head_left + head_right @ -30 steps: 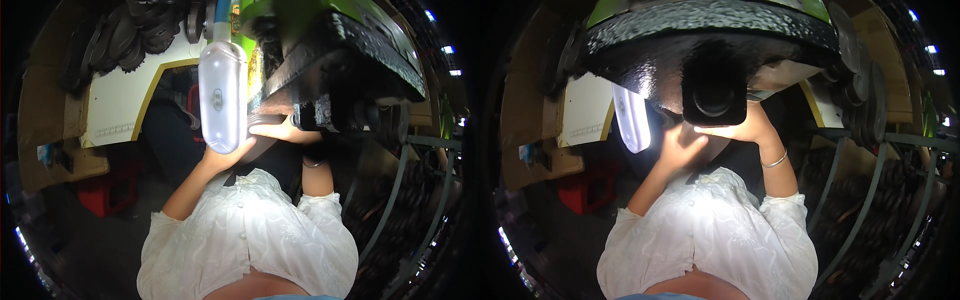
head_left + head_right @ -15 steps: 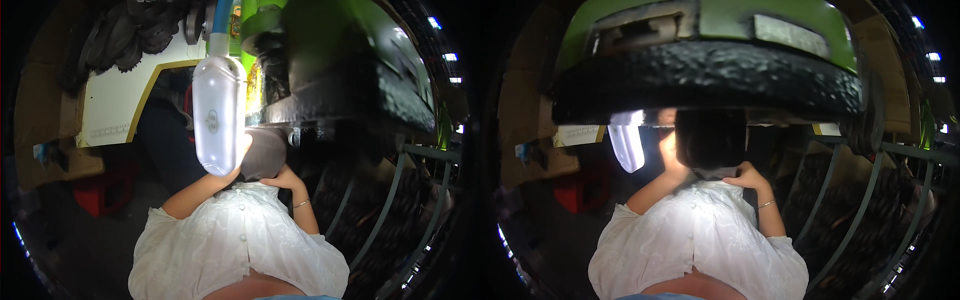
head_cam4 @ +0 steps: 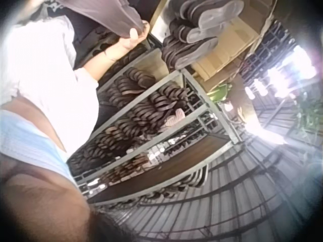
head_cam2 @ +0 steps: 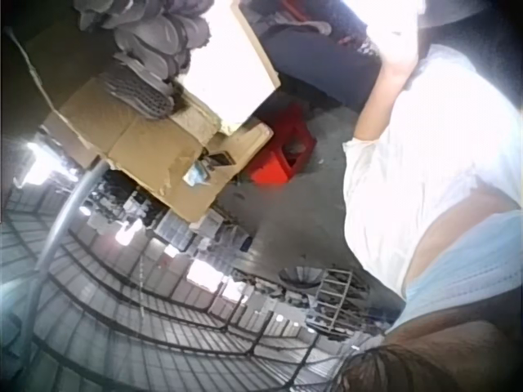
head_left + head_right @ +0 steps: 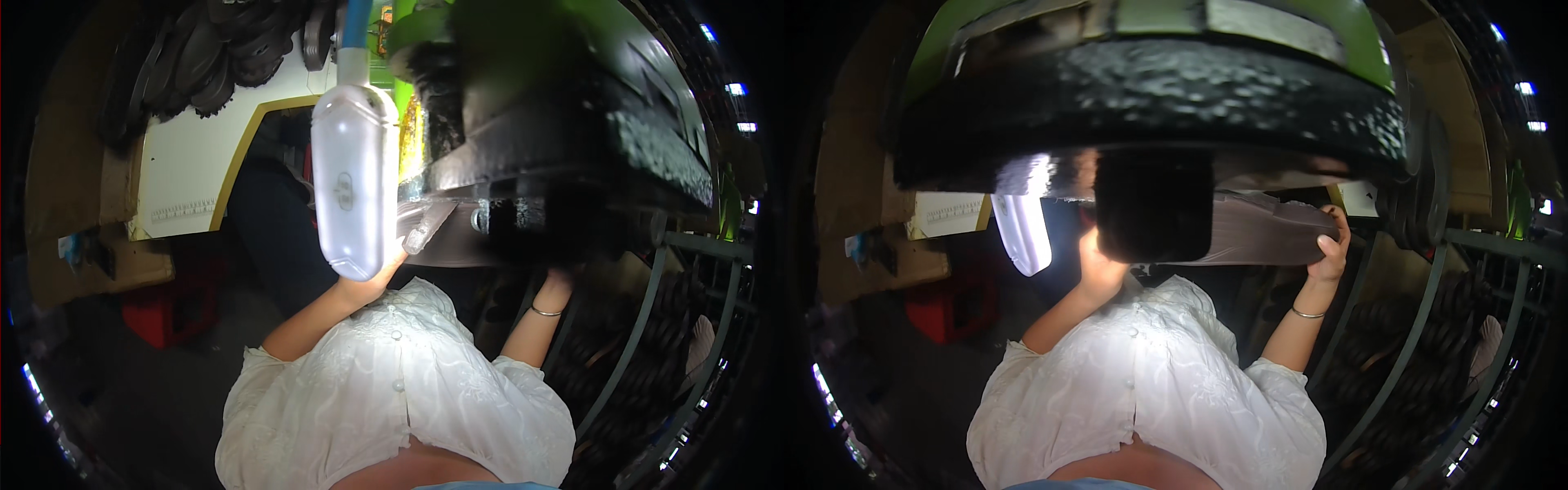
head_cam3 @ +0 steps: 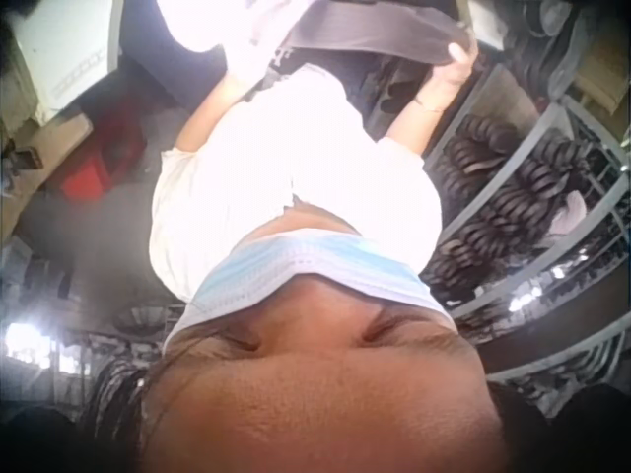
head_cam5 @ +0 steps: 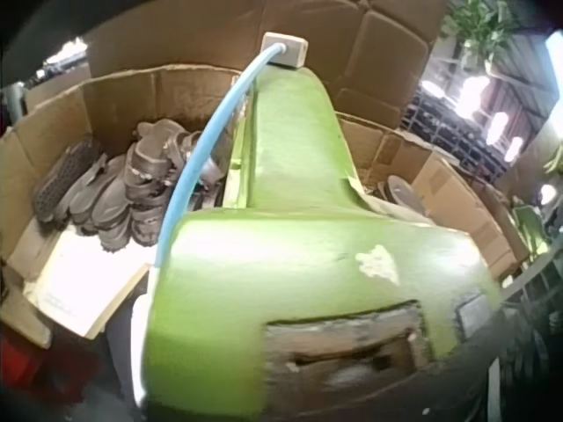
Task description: The person uses a green electric grinding machine to smooth the sole of a dark-colored shoe. They repeatedly pick up shoes from a nearby pile, press the soles against the rotating grinding wheel, and then place the shoes back down. The process is repeated for multiple shoes throughout the video.
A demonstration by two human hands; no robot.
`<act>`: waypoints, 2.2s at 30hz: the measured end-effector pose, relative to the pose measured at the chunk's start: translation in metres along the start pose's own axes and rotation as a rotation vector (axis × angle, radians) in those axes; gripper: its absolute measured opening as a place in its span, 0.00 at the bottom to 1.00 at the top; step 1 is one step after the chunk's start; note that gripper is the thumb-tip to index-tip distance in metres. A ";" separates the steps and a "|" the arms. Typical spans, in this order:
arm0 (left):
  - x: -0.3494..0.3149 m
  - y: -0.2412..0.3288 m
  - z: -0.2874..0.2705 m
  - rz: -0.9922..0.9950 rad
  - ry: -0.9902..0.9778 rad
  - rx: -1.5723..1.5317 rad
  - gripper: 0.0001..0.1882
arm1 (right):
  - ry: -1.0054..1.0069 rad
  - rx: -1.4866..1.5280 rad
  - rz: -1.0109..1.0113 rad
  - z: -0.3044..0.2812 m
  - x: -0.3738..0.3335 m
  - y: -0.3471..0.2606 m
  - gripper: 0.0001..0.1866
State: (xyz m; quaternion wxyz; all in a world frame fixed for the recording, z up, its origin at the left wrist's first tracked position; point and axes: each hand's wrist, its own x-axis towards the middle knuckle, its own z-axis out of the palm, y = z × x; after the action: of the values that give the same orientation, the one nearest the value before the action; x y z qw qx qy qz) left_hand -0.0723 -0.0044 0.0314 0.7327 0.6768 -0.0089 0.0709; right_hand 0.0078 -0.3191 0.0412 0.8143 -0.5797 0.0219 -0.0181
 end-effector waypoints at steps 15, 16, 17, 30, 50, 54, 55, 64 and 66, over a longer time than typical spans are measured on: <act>0.014 0.040 -0.016 0.490 0.098 0.421 0.14 | -0.528 -0.090 -0.157 0.155 -0.024 0.018 0.24; 0.013 0.037 -0.017 0.524 0.088 0.436 0.14 | -0.570 -0.072 -0.079 0.151 -0.024 0.024 0.23; 0.013 0.035 -0.018 0.558 0.077 0.452 0.14 | -0.611 -0.054 0.001 0.149 -0.024 0.029 0.22; 0.005 0.006 -0.014 0.607 0.022 0.705 0.16 | -0.130 -0.198 0.094 0.141 -0.022 0.122 0.08; 0.031 0.043 0.005 0.406 0.085 0.395 0.12 | -1.048 -0.382 0.562 0.103 -0.021 0.078 0.35; 0.046 0.038 0.019 0.449 0.146 0.543 0.10 | -0.719 -0.426 0.614 0.062 -0.055 0.103 0.30; 0.045 0.045 0.013 0.242 0.027 0.469 0.11 | -0.715 -0.434 0.637 0.054 -0.054 0.091 0.29; 0.013 0.023 -0.012 -0.008 -0.018 0.271 0.10 | -0.049 0.050 0.108 -0.035 -0.024 0.004 0.28; 0.008 0.025 -0.014 0.070 -0.019 0.273 0.09 | -0.032 0.027 -0.025 -0.018 -0.010 -0.008 0.28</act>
State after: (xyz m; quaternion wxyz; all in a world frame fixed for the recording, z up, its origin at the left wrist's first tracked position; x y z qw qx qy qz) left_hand -0.0684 0.0123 0.0558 0.6307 0.7701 -0.0297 0.0907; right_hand -0.0034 -0.3383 0.0426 0.8220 -0.5692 0.0015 -0.0191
